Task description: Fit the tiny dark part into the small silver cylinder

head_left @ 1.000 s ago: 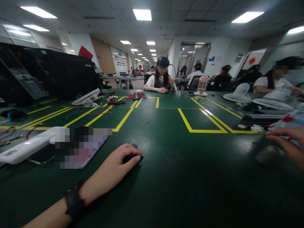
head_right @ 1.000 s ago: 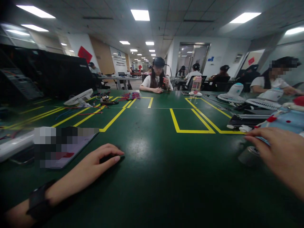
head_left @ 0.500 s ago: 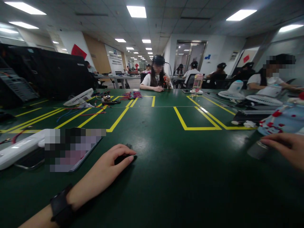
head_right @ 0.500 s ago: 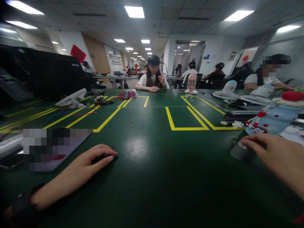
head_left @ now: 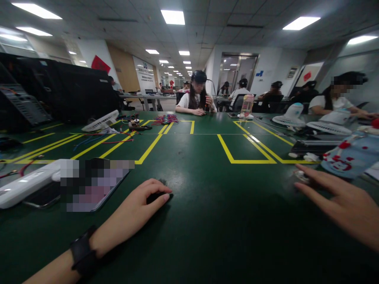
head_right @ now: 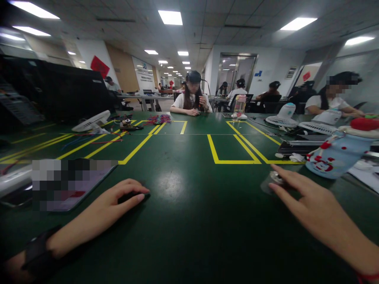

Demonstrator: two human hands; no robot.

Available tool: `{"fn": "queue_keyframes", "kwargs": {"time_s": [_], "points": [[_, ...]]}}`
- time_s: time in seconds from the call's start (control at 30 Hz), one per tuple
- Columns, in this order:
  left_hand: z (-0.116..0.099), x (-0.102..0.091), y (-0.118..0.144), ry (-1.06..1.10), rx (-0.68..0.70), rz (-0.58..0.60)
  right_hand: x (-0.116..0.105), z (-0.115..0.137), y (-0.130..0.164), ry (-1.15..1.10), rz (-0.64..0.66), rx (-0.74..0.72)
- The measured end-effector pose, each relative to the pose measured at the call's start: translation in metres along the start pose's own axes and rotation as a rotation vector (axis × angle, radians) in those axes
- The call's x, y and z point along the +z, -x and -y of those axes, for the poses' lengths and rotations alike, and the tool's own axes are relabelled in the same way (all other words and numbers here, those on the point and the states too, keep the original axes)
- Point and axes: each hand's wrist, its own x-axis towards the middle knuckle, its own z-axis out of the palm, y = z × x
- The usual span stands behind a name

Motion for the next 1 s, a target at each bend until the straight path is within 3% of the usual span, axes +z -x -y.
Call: {"fn": "queue_keyframes", "kwargs": {"time_s": [0.17, 0.23, 0.3, 0.47, 0.67, 0.83, 1.0], "points": [[0.004, 0.001, 0.0, -0.009, 0.016, -0.011, 0.008, 0.13, -0.007, -0.337, 0.166, -0.393], [0.006, 0.0, -0.001, -0.02, 0.015, -0.023, 0.014, 0.162, -0.008, -0.43, 0.263, -0.456], [0.006, 0.0, -0.002, -0.032, -0.004, -0.032, 0.02, 0.178, -0.008, -0.486, 0.313, -0.46], [-0.025, 0.007, -0.007, -0.001, -0.002, -0.061, 0.034, 0.177, -0.004, -0.593, 0.358, -0.402], [-0.086, 0.031, -0.018, 0.123, 0.249, 0.005, 0.043, 0.174, -0.001, -0.77, 0.367, -0.216], [-0.093, 0.038, -0.023, 0.134, 0.252, -0.026, 0.046, 0.176, -0.003, -0.811, 0.385, -0.191], [-0.09, 0.032, -0.021, 0.148, 0.265, -0.098, 0.041, 0.172, -0.002, -0.749, 0.382, -0.212]]}}
